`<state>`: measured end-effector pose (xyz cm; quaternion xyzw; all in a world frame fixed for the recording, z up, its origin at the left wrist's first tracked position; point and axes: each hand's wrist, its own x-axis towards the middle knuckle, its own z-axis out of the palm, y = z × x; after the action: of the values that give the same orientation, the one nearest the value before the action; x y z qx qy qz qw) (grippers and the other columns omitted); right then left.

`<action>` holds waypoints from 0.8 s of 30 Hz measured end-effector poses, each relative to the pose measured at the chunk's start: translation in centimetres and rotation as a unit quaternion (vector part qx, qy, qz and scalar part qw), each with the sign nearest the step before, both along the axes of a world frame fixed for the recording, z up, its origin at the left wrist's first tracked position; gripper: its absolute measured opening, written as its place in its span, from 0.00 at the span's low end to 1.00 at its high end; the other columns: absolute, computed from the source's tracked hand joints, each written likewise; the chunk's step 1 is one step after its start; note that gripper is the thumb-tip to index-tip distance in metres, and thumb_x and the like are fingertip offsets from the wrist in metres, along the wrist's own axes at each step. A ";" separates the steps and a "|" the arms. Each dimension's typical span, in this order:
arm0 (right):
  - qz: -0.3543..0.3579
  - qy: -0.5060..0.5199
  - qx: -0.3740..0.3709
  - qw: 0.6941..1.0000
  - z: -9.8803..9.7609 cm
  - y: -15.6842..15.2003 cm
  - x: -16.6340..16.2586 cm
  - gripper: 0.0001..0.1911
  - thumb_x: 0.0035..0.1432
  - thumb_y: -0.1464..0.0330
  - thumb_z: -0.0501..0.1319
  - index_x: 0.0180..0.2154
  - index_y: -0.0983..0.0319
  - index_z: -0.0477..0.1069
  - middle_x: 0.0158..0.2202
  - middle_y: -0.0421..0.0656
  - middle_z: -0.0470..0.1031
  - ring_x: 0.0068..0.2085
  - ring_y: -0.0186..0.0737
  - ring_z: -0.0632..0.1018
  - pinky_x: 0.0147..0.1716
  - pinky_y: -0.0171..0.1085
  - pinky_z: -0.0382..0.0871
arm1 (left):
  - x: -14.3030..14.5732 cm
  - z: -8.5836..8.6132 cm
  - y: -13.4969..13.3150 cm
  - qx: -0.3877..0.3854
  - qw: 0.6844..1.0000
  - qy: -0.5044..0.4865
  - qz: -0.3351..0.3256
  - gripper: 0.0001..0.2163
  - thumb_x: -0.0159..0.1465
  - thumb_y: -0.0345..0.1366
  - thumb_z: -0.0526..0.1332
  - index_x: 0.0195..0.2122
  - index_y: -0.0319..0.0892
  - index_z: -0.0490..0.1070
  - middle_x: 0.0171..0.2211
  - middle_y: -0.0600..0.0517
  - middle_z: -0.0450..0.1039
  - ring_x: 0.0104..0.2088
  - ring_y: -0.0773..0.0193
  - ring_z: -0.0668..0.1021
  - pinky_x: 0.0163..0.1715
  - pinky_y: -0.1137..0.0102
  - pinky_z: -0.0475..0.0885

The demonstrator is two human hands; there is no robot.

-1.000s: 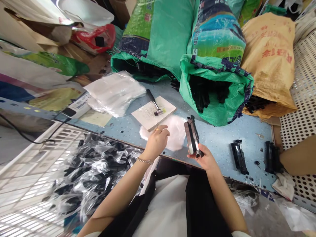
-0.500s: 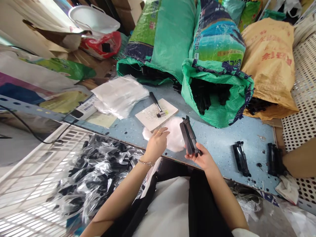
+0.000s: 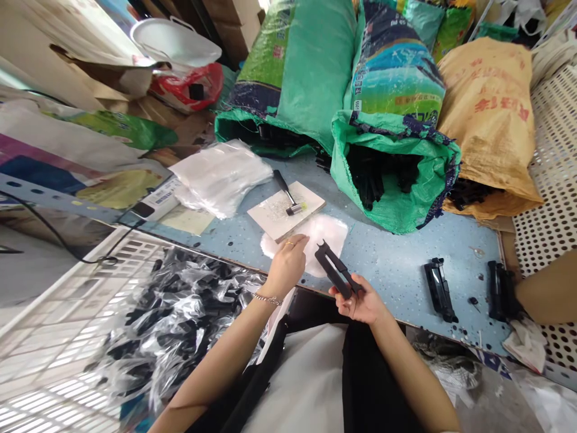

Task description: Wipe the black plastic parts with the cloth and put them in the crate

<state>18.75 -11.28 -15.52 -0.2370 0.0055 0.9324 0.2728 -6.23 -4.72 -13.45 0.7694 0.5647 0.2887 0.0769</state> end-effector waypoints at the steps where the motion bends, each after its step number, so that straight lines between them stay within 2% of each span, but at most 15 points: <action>1: -0.012 0.009 -0.001 1.000 0.0 0.5 -0.3 0.28 0.66 0.51 0.60 0.46 0.74 0.75 0.28 0.43 0.74 0.26 0.30 0.67 0.32 0.33 0.76 | 0.1 0.0 0.0 -0.008 1.000 -0.005 0.002 0.22 0.62 0.19 0.51 0.56 0.36 0.71 0.56 0.35 0.72 0.55 0.48 0.77 0.55 0.52 0.75; 3: -0.034 0.026 0.005 0.999 0.3 1.3 -0.6 0.28 0.66 0.51 0.59 0.46 0.73 0.75 0.28 0.42 0.74 0.26 0.30 0.67 0.33 0.33 0.77 | 0.3 0.1 -0.1 -0.015 0.999 -0.032 0.000 0.26 0.62 0.19 0.50 0.61 0.37 0.66 0.60 0.36 0.69 0.57 0.49 0.76 0.55 0.54 0.76; 5: -0.041 0.035 0.018 0.998 0.7 1.7 -0.8 0.29 0.66 0.50 0.59 0.46 0.72 0.75 0.28 0.42 0.74 0.26 0.30 0.67 0.33 0.33 0.78 | 0.2 0.3 -0.1 -0.009 0.998 -0.067 -0.006 0.24 0.63 0.20 0.50 0.60 0.38 0.66 0.61 0.37 0.68 0.58 0.52 0.76 0.55 0.55 0.76; 8: -0.029 0.023 0.041 0.998 1.1 1.5 -0.6 0.28 0.64 0.49 0.60 0.46 0.70 0.75 0.28 0.40 0.74 0.25 0.30 0.66 0.32 0.33 0.77 | -0.2 0.4 -0.1 0.001 0.998 -0.067 -0.006 0.17 0.64 0.20 0.50 0.48 0.39 0.72 0.58 0.38 0.70 0.56 0.51 0.77 0.53 0.54 0.77; 11: -0.021 0.001 0.054 0.998 1.2 0.9 -0.5 0.28 0.62 0.50 0.63 0.45 0.71 0.76 0.27 0.40 0.74 0.25 0.29 0.65 0.32 0.31 0.76 | -0.3 0.0 -0.1 -0.013 1.000 0.003 0.000 0.15 0.63 0.20 0.51 0.40 0.38 0.75 0.54 0.36 0.74 0.53 0.47 0.78 0.53 0.50 0.76; 14: -0.008 0.011 0.044 0.999 1.0 0.6 -1.0 0.31 0.62 0.50 0.63 0.45 0.75 0.76 0.27 0.42 0.74 0.24 0.28 0.65 0.30 0.31 0.75 | -0.2 -0.5 0.2 -0.023 0.999 0.025 0.001 0.19 0.63 0.20 0.50 0.49 0.36 0.75 0.55 0.34 0.74 0.54 0.46 0.78 0.55 0.48 0.75; 16: 0.004 0.023 0.017 1.000 0.8 0.6 -1.5 0.31 0.63 0.50 0.61 0.45 0.75 0.76 0.28 0.42 0.75 0.24 0.28 0.66 0.31 0.31 0.75 | -0.3 -0.4 0.5 -0.013 1.000 -0.007 -0.004 0.23 0.64 0.20 0.50 0.57 0.35 0.71 0.58 0.35 0.73 0.57 0.47 0.77 0.58 0.50 0.74; 18: 0.006 0.029 -0.018 0.999 0.7 0.5 -1.8 0.30 0.65 0.50 0.60 0.46 0.74 0.75 0.29 0.42 0.75 0.25 0.28 0.68 0.33 0.31 0.76 | -0.6 0.0 0.7 0.003 0.999 -0.053 -0.010 0.23 0.65 0.22 0.50 0.61 0.36 0.68 0.60 0.36 0.71 0.60 0.50 0.75 0.60 0.53 0.73; 21: -0.008 0.041 -0.040 0.998 0.6 0.1 -1.7 0.29 0.65 0.51 0.60 0.46 0.74 0.74 0.28 0.42 0.75 0.25 0.29 0.69 0.35 0.32 0.78 | -1.2 0.9 0.9 0.013 0.994 -0.108 -0.013 0.20 0.68 0.25 0.51 0.60 0.39 0.69 0.59 0.39 0.72 0.60 0.54 0.75 0.59 0.56 0.74; 24: -0.015 0.055 -0.007 0.998 1.1 -0.1 -1.6 0.29 0.65 0.50 0.60 0.45 0.72 0.74 0.27 0.41 0.74 0.24 0.28 0.67 0.32 0.31 0.77 | -1.4 1.5 1.0 0.002 0.990 -0.136 -0.023 0.17 0.67 0.25 0.52 0.55 0.40 0.70 0.55 0.41 0.74 0.55 0.57 0.78 0.54 0.60 0.77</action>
<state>17.18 -11.34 -14.41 -0.1875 0.0307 0.9396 0.2847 -7.59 -3.70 -11.90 0.7358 0.5305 0.3900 0.1582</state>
